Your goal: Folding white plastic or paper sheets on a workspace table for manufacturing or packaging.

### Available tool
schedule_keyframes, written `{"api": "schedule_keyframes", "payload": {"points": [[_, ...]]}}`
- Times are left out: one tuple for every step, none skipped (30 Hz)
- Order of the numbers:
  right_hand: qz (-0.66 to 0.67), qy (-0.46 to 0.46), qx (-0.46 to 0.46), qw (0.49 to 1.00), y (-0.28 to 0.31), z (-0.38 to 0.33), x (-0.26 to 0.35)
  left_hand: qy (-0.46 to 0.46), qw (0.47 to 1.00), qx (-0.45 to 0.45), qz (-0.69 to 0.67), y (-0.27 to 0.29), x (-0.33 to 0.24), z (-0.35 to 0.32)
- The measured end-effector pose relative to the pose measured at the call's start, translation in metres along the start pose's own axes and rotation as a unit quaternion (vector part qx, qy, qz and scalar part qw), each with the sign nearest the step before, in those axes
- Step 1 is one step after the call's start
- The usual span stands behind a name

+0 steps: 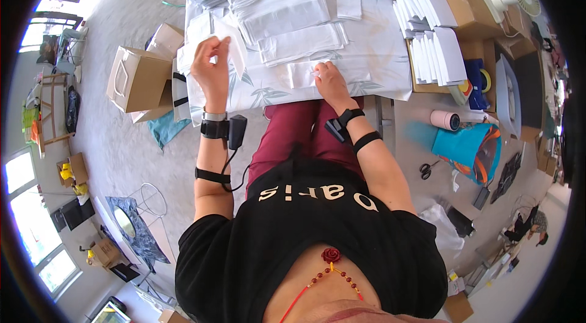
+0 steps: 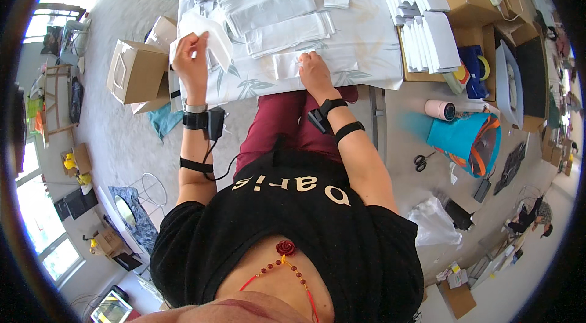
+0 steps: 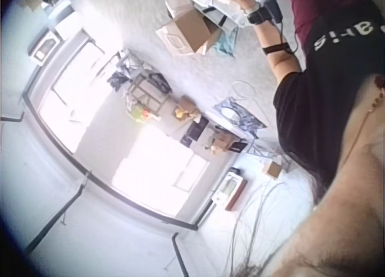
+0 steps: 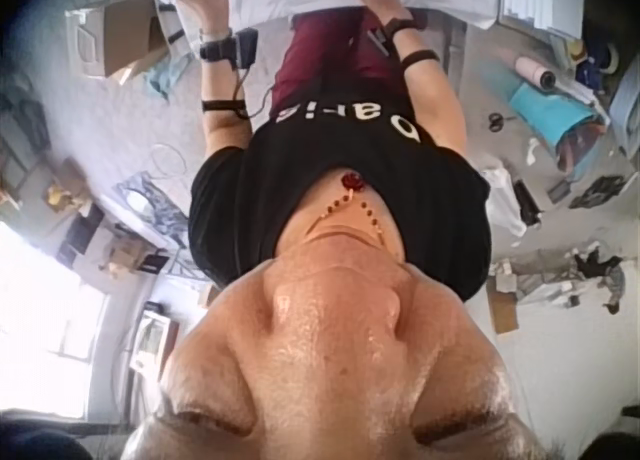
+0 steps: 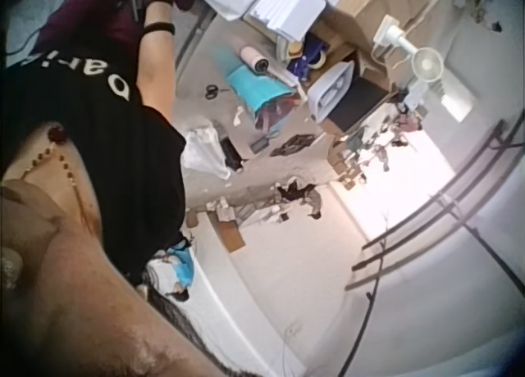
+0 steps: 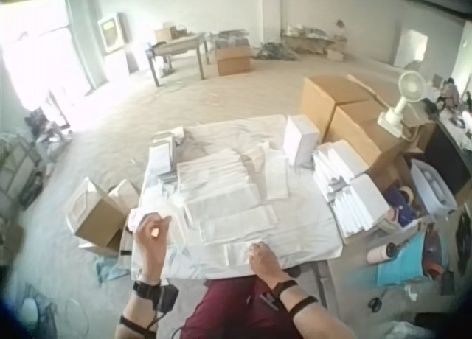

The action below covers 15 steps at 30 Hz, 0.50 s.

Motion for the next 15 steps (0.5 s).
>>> {"api": "schedule_keyframes", "payload": {"points": [[0.0,0.017,-0.02,1.0,0.003,0.0,0.007,-0.004,1.0,0.011,-0.01,-0.003,-0.006,-0.006],[0.0,0.034,-0.041,0.999,0.006,0.0,0.014,-0.006,1.0,0.028,0.001,-0.011,-0.003,-0.015],[-0.001,0.049,-0.062,0.997,0.01,0.0,0.022,-0.01,0.999,0.047,0.0,-0.022,-0.003,-0.025],[0.042,0.057,-0.069,0.995,0.012,0.0,0.03,-0.014,0.998,0.067,-0.001,-0.034,-0.003,-0.036],[0.085,0.064,-0.075,0.991,0.012,0.002,0.039,0.001,0.996,0.087,-0.002,-0.044,-0.002,-0.048],[0.125,0.069,-0.084,0.986,0.015,0.002,0.047,0.015,0.994,0.11,-0.005,-0.057,-0.001,-0.061],[0.153,0.041,-0.065,0.985,0.015,0.004,0.058,0.051,0.99,0.119,-0.051,-0.07,0.006,-0.074],[0.194,0.026,-0.061,0.979,0.009,0.005,0.063,0.074,0.986,0.129,-0.074,-0.081,0.012,-0.087],[0.233,0.007,-0.06,0.971,0.004,0.007,0.063,0.082,0.983,0.142,-0.085,-0.094,0.015,-0.098],[0.275,-0.008,-0.055,0.96,-0.001,0.008,0.064,0.09,0.98,0.15,-0.092,-0.103,0.021,-0.109],[0.276,-0.023,-0.053,0.959,-0.004,0.008,0.064,0.106,0.975,0.17,-0.098,-0.113,0.029,-0.119],[0.277,-0.038,-0.05,0.959,-0.009,0.008,0.062,0.108,0.974,0.174,-0.1,-0.116,0.03,-0.124],[0.279,-0.053,-0.048,0.958,-0.013,0.008,0.06,0.11,0.973,0.177,-0.101,-0.119,0.031,-0.129],[0.28,-0.067,-0.045,0.957,-0.017,0.007,0.058,0.112,0.972,0.179,-0.102,-0.122,0.033,-0.133],[0.278,-0.07,-0.048,0.957,-0.02,0.006,0.055,0.13,0.966,0.192,-0.111,-0.123,0.034,-0.135]]}}
Point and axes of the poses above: each hand's wrist, its own z-axis towards the middle knuckle, its own y-axis out of the back of the hand, x = y × z, the point moved 7 cm from there along z, towards the middle knuckle, and after that the axes turned 3 degrees about z, right-handed, at the moved point
